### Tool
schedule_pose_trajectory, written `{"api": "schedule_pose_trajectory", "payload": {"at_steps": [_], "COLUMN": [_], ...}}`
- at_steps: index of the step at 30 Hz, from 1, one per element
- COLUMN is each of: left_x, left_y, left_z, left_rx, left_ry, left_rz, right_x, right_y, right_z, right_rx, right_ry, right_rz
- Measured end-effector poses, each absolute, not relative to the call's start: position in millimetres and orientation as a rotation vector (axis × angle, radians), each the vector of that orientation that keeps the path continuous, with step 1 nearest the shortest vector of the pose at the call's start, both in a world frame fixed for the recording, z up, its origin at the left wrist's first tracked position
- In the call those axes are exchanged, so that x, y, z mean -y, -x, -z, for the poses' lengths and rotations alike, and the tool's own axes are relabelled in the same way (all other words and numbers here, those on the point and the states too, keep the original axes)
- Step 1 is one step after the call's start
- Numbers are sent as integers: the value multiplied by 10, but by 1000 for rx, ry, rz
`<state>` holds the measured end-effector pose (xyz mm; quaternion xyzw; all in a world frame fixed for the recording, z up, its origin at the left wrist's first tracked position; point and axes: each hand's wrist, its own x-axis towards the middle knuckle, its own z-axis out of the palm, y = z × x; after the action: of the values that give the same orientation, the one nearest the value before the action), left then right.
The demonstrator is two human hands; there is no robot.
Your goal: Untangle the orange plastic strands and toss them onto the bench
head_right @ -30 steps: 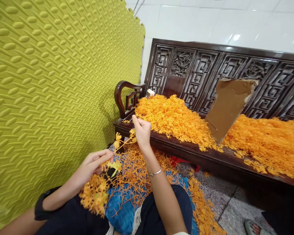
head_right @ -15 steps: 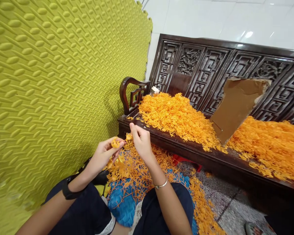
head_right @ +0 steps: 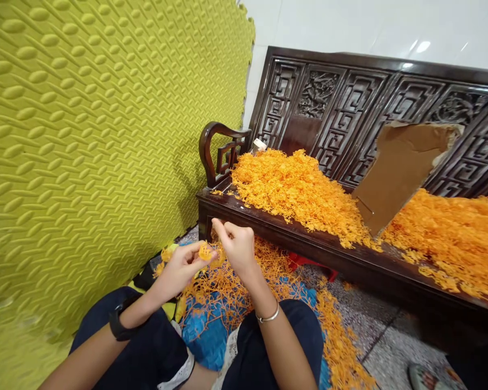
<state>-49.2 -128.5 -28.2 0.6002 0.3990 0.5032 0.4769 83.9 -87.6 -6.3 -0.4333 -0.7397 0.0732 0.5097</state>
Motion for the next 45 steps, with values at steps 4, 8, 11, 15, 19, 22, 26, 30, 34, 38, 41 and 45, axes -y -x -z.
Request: {"api": "schedule_pose_trajectory", "payload": {"at_steps": [4,8,11,15,19,22,26,30,34,38,41,45], "left_x": [1376,1491,1543,1588,1718,1829,1819,1715,1684,1674,1649,1613], "left_y": [393,311,256,192,292,471,618,649,692,738,762,789], "left_z": [248,209,232,333,496,623,731,768,791,801,780,717], "left_rx": [-840,-812,-784,-756,-823,-981,-1057,-1018,-1030,-1051,-1045,-1025], "left_ry": [-1239,-1127,-1069,-990,-912,-868,-945,-915,-860,-828,-803,-788], "left_rz": [-1232,-1227,-1227,-1176,-1267,-1349,-1367,-1446,-1466,-1497,-1527,-1558], "right_x": [888,935,997,1058,982,900,924,867,279,-589,-959,-921], "right_y": [-903,-972,-971,-960,-1285,-1677,-1924,-1961,-2111,-2338,-2419,-2299], "right_z": [0,-67,-69,-41,-149,-304,-404,-482,-882,-1330,-1295,-815], "right_rx": [1637,1555,1539,1525,1216,926,926,886,800,1204,1317,1491], "right_ry": [1000,974,972,968,968,908,820,680,640,1488,1718,1562], "right_rz": [-30,173,132,41,10,66,78,267,603,430,207,-104]}}
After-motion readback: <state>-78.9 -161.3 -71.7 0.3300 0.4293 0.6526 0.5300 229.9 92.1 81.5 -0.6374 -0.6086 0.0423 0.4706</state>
